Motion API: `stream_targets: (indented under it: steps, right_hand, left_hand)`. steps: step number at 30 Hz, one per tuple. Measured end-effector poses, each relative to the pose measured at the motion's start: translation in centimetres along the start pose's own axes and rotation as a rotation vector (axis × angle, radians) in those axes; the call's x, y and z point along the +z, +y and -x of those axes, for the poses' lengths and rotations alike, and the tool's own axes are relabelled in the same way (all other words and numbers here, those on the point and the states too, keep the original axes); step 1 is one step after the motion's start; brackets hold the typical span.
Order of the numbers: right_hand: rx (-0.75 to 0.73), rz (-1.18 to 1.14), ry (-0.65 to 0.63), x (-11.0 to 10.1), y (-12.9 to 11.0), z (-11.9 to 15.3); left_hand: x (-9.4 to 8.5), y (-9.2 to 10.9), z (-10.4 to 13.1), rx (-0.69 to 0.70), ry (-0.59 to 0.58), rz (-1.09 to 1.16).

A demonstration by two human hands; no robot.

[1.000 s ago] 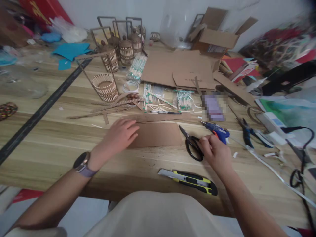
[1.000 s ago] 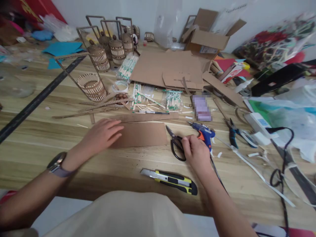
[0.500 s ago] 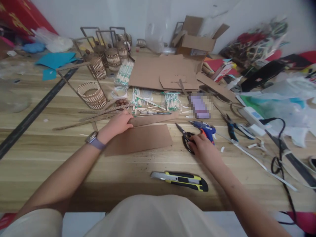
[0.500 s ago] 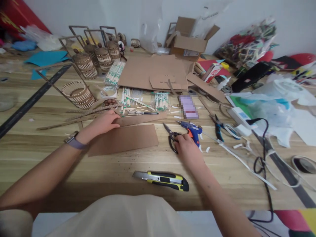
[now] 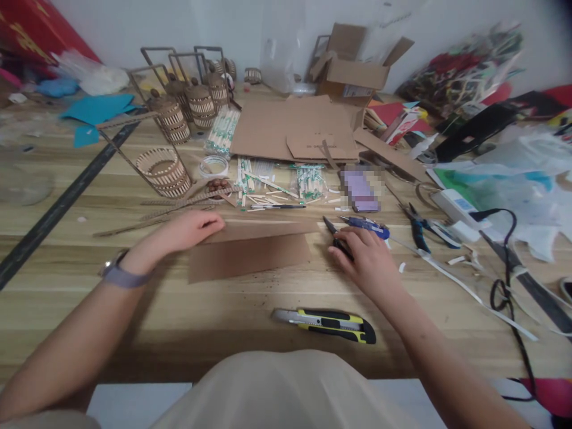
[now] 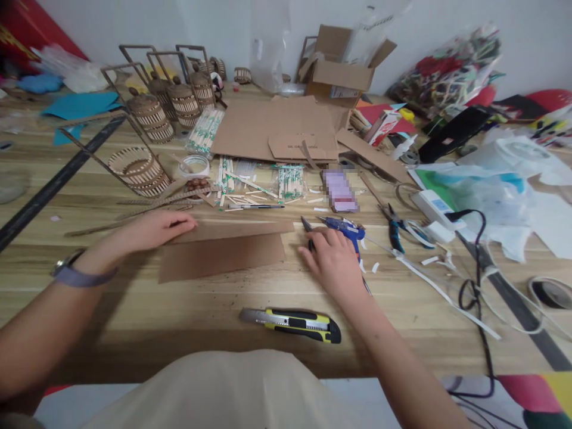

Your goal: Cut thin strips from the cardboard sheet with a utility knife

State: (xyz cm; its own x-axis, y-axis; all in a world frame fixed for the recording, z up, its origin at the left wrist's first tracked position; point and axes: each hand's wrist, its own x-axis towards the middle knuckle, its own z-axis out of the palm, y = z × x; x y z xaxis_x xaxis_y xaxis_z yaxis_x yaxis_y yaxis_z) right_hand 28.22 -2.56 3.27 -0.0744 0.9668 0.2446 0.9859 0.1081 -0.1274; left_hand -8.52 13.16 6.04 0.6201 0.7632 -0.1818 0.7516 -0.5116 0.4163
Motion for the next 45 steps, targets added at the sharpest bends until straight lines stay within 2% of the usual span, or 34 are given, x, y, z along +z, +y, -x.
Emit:
stream_targets:
  steps: [1,2,5,7,11,14,18,21,26,31,36,45]
  right_hand:
    - [-0.047,-0.033,-0.025,0.0,-0.1,0.0]
    - [-0.095,-0.062,-0.063,0.1,-0.3,-0.1]
    - [-0.223,-0.099,-0.188,0.6,-1.3,-1.0]
    - [-0.310,-0.113,-0.252,1.0,-1.9,-2.3]
    - [-0.443,-0.182,-0.379,2.0,-2.3,-5.4]
    - [-0.465,-0.205,-0.435,2.5,-1.5,-7.1]
    - [-0.428,-0.213,-0.421,2.7,0.2,-7.5]
    - [-0.432,-0.217,-0.394,2.7,1.1,-7.3]
    - [-0.473,-0.272,-0.330,3.1,1.3,-6.9]
    - [-0.511,-0.330,-0.267,3.4,1.1,-6.5]
    - [-0.490,-0.377,-0.279,3.3,0.9,-6.1]
    - [-0.460,-0.420,-0.307,3.1,1.1,-5.7]
  left_hand:
    - [1.0,0.0,0.9,0.016,-0.029,0.011]
    - [1.9,0.0,1.7,0.030,-0.011,-0.002]
    - [4.4,0.1,3.8,0.055,0.097,-0.171]
    - [5.3,0.2,4.7,0.059,0.069,-0.269]
    - [5.6,0.5,4.9,0.053,-0.001,-0.333]
    - [5.3,1.1,4.0,0.054,-0.012,-0.313]
    - [5.5,1.8,2.5,0.076,-0.008,-0.332]
    - [6.2,1.8,2.2,0.120,0.024,-0.354]
    - [7.4,0.5,4.0,0.190,0.138,-0.306]
    - [7.6,-0.5,5.8,0.206,0.196,-0.235]
    - [7.8,-1.2,6.4,0.182,0.237,-0.153]
    - [7.8,-1.3,7.0,0.243,0.258,-0.145]
